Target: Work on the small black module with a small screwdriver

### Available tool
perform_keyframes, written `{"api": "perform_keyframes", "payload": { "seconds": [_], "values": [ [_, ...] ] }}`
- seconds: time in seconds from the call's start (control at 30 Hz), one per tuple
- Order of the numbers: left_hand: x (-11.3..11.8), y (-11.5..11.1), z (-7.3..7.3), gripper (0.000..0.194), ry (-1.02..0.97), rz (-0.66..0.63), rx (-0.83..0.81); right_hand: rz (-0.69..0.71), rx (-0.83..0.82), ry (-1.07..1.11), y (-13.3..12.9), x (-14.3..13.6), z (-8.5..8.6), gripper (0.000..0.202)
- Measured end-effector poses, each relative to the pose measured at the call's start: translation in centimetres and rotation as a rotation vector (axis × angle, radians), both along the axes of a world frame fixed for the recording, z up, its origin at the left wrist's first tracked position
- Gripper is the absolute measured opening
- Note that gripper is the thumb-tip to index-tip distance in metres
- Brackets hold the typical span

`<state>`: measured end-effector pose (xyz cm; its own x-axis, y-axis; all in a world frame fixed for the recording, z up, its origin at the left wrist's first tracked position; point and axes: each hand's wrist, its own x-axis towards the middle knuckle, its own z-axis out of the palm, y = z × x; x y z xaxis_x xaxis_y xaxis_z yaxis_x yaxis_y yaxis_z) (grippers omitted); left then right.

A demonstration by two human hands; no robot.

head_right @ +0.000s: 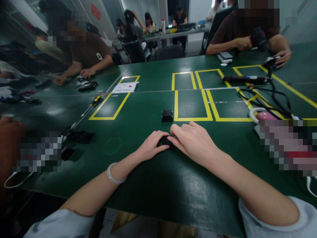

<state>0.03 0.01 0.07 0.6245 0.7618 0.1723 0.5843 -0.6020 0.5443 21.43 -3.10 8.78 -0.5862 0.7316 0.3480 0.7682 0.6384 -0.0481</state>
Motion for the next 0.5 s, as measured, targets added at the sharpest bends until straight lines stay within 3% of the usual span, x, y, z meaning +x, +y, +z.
{"api": "perform_keyframes", "payload": {
  "seconds": [0.37, 0.5],
  "values": [
    [0.00, -0.05, 0.16, 0.036, -0.001, 0.001, 0.000, 0.011, 0.010, 0.016, -0.10, -0.01, 0.02, 0.008],
    [-0.03, -0.05, 0.12, 0.037, 0.001, 0.000, -0.003, -0.013, 0.011, -0.027, 0.00, -0.02, 0.08, 0.018]
  ]
}}
